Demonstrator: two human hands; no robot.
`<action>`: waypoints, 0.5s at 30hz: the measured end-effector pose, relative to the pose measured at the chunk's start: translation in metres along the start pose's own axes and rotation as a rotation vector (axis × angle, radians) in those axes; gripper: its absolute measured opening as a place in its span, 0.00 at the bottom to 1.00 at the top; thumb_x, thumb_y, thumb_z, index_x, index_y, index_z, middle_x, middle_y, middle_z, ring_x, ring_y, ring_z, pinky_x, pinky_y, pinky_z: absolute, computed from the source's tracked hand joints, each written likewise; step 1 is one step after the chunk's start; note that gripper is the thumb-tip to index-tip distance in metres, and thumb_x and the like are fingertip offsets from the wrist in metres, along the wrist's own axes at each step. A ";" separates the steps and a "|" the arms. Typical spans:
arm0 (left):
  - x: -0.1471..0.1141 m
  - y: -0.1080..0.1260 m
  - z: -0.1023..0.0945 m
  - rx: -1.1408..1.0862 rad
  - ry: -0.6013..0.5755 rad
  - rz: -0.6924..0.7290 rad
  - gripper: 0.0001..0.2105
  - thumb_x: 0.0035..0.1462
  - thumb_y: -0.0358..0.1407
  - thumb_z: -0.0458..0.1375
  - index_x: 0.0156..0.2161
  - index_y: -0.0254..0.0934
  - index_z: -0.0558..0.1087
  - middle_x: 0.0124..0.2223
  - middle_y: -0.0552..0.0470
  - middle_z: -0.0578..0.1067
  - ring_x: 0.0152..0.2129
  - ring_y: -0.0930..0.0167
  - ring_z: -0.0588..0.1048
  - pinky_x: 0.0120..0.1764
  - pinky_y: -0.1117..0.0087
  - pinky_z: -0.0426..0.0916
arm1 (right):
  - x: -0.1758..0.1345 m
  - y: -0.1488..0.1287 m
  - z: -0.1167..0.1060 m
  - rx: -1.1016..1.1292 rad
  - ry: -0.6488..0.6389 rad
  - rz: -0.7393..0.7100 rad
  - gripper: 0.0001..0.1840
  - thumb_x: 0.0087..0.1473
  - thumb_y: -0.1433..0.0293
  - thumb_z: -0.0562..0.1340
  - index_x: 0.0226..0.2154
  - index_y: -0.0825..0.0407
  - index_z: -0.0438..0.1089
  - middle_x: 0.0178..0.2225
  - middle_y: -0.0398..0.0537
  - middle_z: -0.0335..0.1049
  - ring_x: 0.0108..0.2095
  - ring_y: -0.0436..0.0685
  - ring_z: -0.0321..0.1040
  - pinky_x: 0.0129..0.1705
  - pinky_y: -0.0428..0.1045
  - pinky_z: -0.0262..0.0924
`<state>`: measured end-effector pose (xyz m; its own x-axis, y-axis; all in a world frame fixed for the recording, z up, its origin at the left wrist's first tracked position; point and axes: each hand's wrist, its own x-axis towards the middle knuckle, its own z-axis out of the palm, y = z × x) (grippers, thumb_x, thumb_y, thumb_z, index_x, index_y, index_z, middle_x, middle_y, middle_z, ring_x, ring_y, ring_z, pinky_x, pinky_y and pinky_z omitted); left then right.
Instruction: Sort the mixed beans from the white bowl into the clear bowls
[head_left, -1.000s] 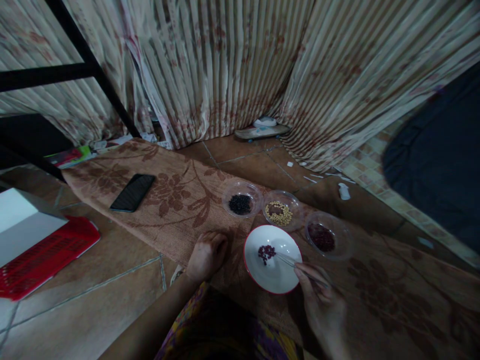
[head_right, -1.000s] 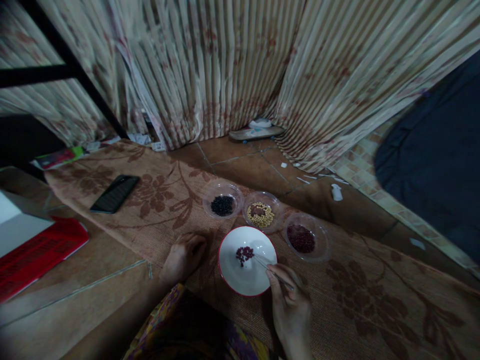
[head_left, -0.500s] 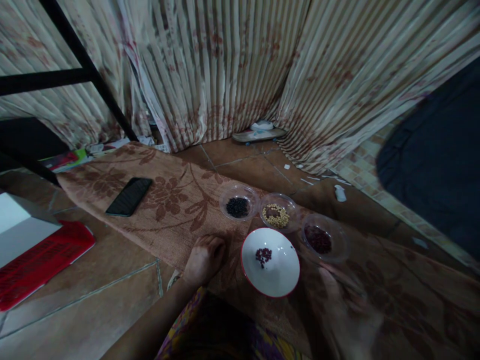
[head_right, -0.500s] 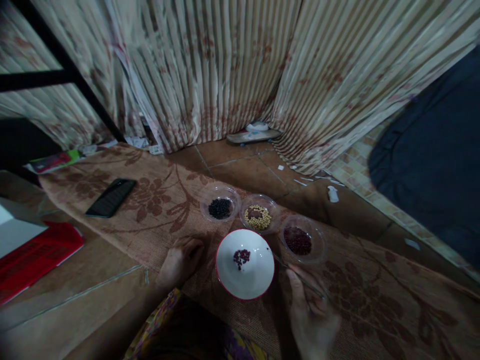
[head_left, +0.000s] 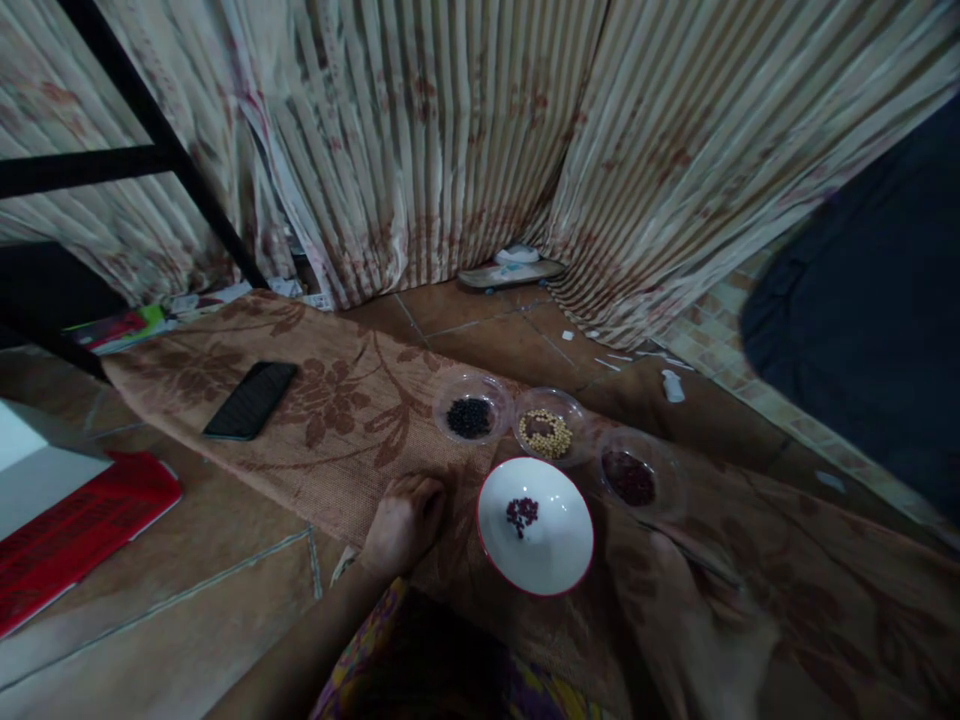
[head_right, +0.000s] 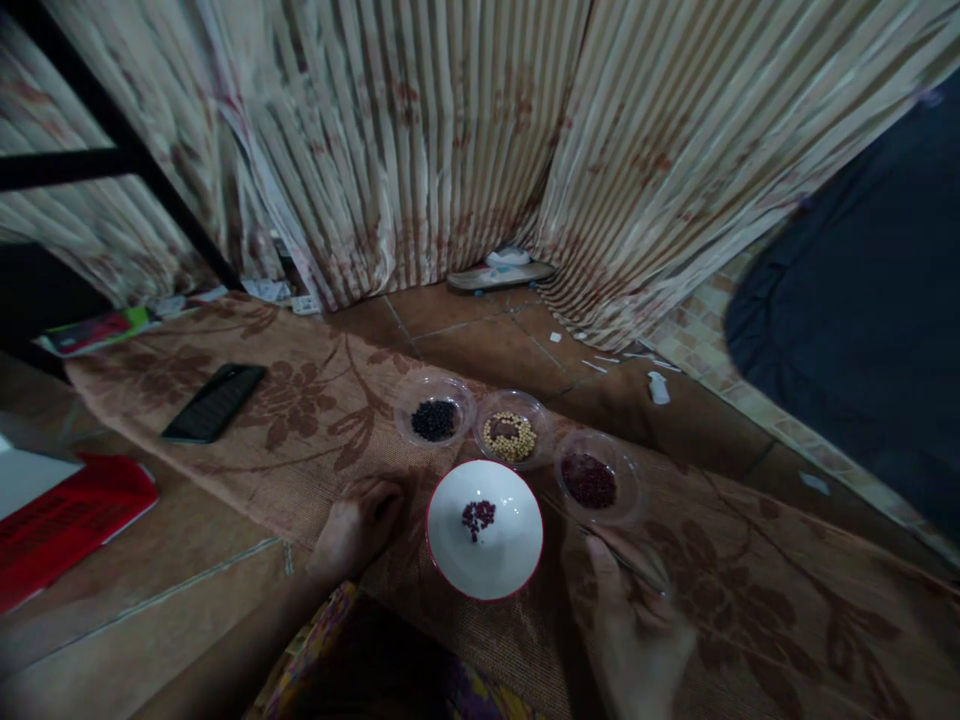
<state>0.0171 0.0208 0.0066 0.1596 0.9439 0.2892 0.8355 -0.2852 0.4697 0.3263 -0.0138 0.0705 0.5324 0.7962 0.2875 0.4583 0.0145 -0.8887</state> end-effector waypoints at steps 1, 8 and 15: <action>0.000 0.000 0.000 0.000 -0.004 -0.005 0.05 0.61 0.31 0.54 0.34 0.39 0.72 0.33 0.51 0.76 0.33 0.67 0.74 0.40 0.64 0.67 | -0.007 0.000 0.002 0.001 -0.078 0.013 0.14 0.49 0.59 0.68 0.33 0.51 0.78 0.37 0.50 0.77 0.39 0.58 0.73 0.45 0.54 0.67; 0.001 0.002 -0.001 -0.005 0.008 -0.004 0.05 0.61 0.31 0.54 0.33 0.39 0.71 0.33 0.51 0.76 0.32 0.67 0.74 0.40 0.64 0.67 | -0.024 0.009 0.012 -0.028 -0.376 0.005 0.13 0.50 0.57 0.65 0.32 0.48 0.79 0.38 0.49 0.76 0.40 0.58 0.73 0.42 0.51 0.69; 0.000 0.002 -0.001 -0.003 0.001 -0.002 0.05 0.61 0.31 0.54 0.34 0.38 0.71 0.33 0.51 0.76 0.32 0.68 0.74 0.40 0.65 0.67 | -0.025 0.015 0.016 -0.044 -0.390 0.001 0.14 0.51 0.56 0.65 0.33 0.47 0.79 0.38 0.50 0.76 0.41 0.58 0.72 0.43 0.52 0.69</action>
<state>0.0179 0.0203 0.0084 0.1574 0.9442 0.2893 0.8344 -0.2839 0.4725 0.3084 -0.0232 0.0441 0.2261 0.9664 0.1219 0.4923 -0.0054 -0.8704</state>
